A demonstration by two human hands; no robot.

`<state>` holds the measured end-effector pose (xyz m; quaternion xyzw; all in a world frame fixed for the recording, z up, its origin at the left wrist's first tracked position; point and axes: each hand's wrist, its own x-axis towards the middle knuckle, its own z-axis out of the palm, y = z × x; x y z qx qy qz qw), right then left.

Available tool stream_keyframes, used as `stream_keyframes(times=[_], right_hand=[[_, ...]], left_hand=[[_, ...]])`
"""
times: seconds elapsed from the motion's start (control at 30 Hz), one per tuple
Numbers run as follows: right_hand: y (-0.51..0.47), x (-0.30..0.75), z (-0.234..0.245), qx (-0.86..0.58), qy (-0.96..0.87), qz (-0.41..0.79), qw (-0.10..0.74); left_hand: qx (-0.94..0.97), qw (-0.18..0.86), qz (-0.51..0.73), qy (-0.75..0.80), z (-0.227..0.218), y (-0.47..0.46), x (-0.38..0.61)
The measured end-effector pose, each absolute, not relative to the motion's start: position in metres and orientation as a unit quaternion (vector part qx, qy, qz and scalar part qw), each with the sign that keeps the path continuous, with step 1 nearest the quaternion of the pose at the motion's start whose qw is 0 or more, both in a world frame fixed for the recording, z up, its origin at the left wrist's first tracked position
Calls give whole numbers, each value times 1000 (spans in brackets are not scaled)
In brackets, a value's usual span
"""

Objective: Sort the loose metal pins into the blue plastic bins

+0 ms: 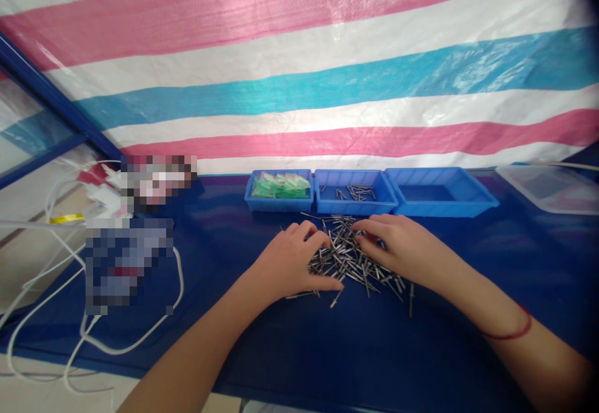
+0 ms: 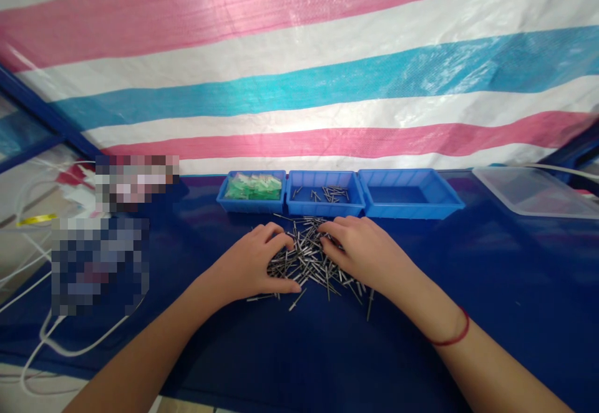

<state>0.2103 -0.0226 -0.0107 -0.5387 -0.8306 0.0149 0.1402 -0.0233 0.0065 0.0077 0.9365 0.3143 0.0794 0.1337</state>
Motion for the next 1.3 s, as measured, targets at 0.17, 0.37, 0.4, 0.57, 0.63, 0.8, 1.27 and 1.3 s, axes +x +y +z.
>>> stream_keyframes(times=[0.17, 0.37, 0.4, 0.57, 0.63, 0.8, 1.27, 1.3], right_hand=[[-23, 213, -6, -547, -825, 19, 140], [-25, 216, -1, -563, -814, 34, 142], [-25, 217, -1, -564, -812, 37, 145], [-26, 221, 1, -565, -809, 45, 156], [-26, 221, 2, -566, -808, 42, 158], [-24, 225, 6, -568, -806, 51, 161], [-15, 205, -8, -588, -789, 19, 177], [-13, 199, -11, -601, -780, 9, 174]], left_hand=[[953, 100, 36, 283, 16, -2, -20], [958, 123, -27, 257, 17, -5, -18], [958, 124, -30, 258, 16, -5, -18], [952, 124, -31, 277, 16, -4, -17], [952, 122, -33, 280, 17, -4, -17], [951, 129, -26, 278, 19, -2, -19], [954, 125, -32, 270, 13, 0, -16], [955, 122, -31, 270, 13, -1, -15]])
